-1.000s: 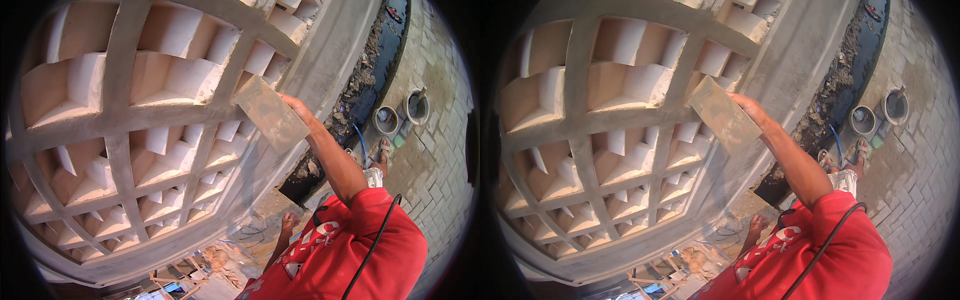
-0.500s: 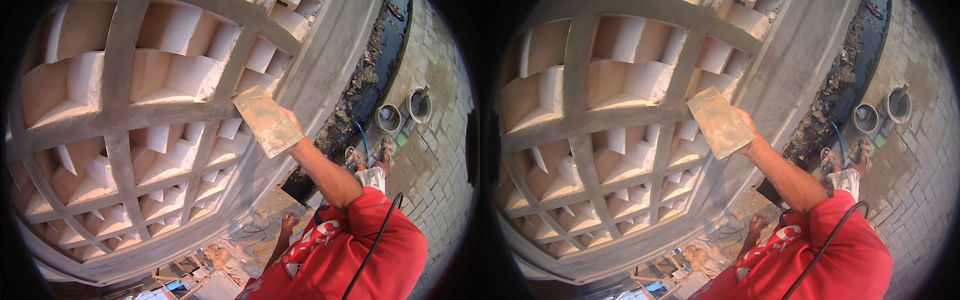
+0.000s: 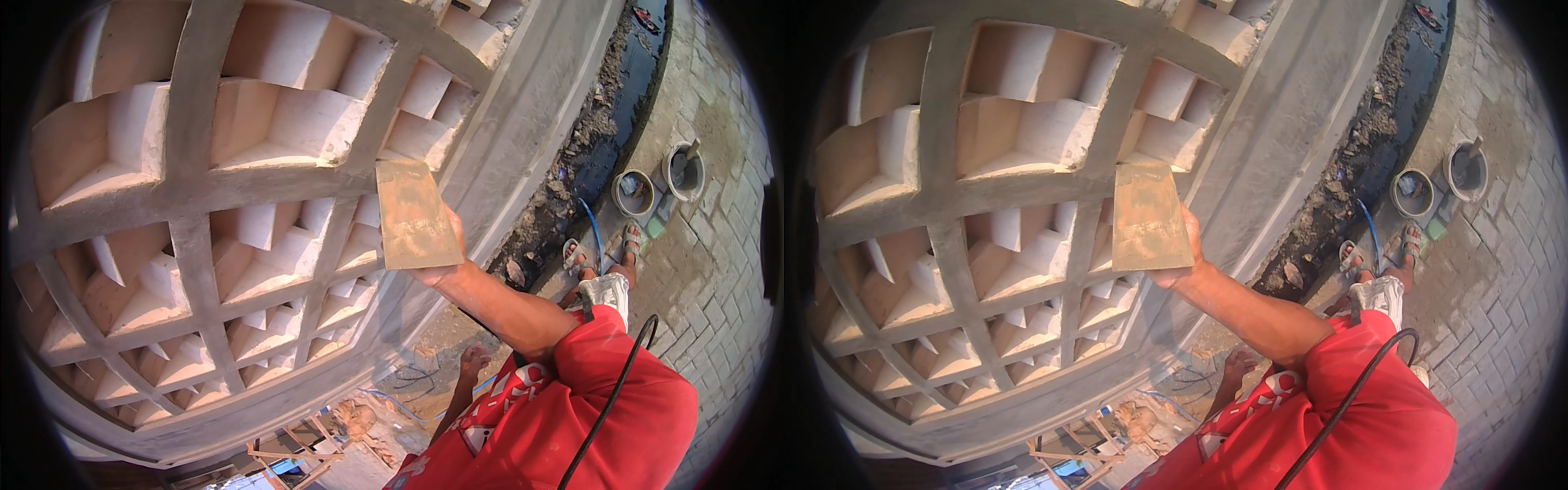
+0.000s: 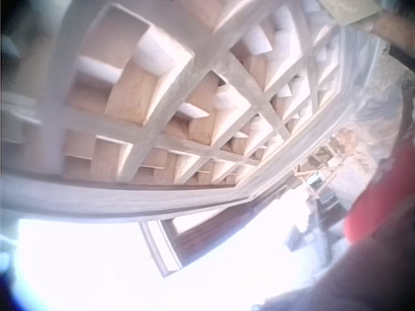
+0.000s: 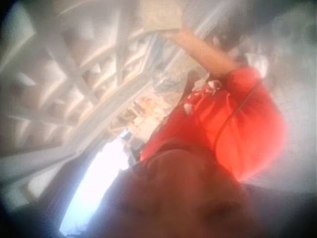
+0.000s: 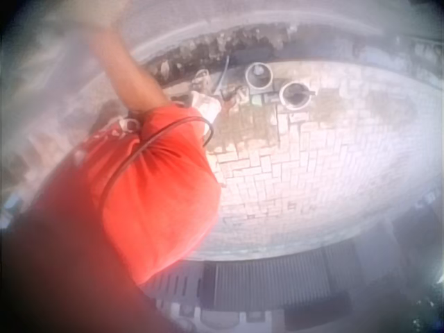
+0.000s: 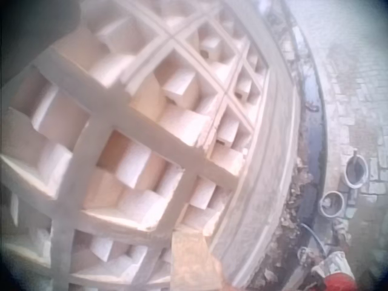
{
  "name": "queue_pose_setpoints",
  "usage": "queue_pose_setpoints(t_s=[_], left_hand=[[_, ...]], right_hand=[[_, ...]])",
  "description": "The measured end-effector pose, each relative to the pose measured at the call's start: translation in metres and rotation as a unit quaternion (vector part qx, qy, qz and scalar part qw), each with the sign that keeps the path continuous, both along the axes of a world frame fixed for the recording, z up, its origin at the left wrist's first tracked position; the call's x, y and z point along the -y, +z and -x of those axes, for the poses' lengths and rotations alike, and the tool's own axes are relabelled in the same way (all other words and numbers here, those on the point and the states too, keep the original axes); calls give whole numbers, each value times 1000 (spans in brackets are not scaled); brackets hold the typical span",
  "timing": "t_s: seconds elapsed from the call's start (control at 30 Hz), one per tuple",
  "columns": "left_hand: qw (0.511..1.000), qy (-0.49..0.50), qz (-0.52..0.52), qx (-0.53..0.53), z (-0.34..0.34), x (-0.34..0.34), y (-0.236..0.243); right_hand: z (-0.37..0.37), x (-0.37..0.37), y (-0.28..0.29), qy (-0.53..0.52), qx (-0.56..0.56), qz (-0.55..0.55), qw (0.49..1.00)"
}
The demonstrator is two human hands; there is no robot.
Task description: The person uses a trowel to smooth and finish the surface of a geometrically patterned concrete ceiling. They repeatedly apply and scrape the trowel across the raised sections, occasionally dipping the tool into a bucket to clean it.
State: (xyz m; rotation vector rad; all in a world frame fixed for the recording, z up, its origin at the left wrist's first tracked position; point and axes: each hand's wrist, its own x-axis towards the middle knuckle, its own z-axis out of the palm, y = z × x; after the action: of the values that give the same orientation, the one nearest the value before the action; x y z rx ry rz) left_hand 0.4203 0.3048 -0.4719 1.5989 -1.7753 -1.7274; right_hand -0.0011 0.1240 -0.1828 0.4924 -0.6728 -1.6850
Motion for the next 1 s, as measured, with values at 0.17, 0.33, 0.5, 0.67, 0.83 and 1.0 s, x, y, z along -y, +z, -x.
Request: queue_pose_setpoints(t_s=[0.17, 0.33, 0.5, 0.67, 0.83, 1.0], left_hand=[[943, 211, -233, 108, 35, 7, 25], [950, 199, -215, 104, 66, 12, 61], [945, 206, -220, 129, 69, 15, 67], [957, 188, -211, 68, 56, 3, 52], [934, 237, -268, -2, 61, 11, 37], [922, 266, -282, -11, 68, 17, 27]], right_hand=[[-3, 4, 2, -1, 32, 3, 999], [1, 3, 7, -15, 81, -1, 997], [33, -2, -15, -91, -17, -45, 995], [53, -19, -44, -80, -108, -28, 991], [52, -44, -33, -19, -121, -35, 992], [62, -51, -24, -30, -258, -47, 965]])
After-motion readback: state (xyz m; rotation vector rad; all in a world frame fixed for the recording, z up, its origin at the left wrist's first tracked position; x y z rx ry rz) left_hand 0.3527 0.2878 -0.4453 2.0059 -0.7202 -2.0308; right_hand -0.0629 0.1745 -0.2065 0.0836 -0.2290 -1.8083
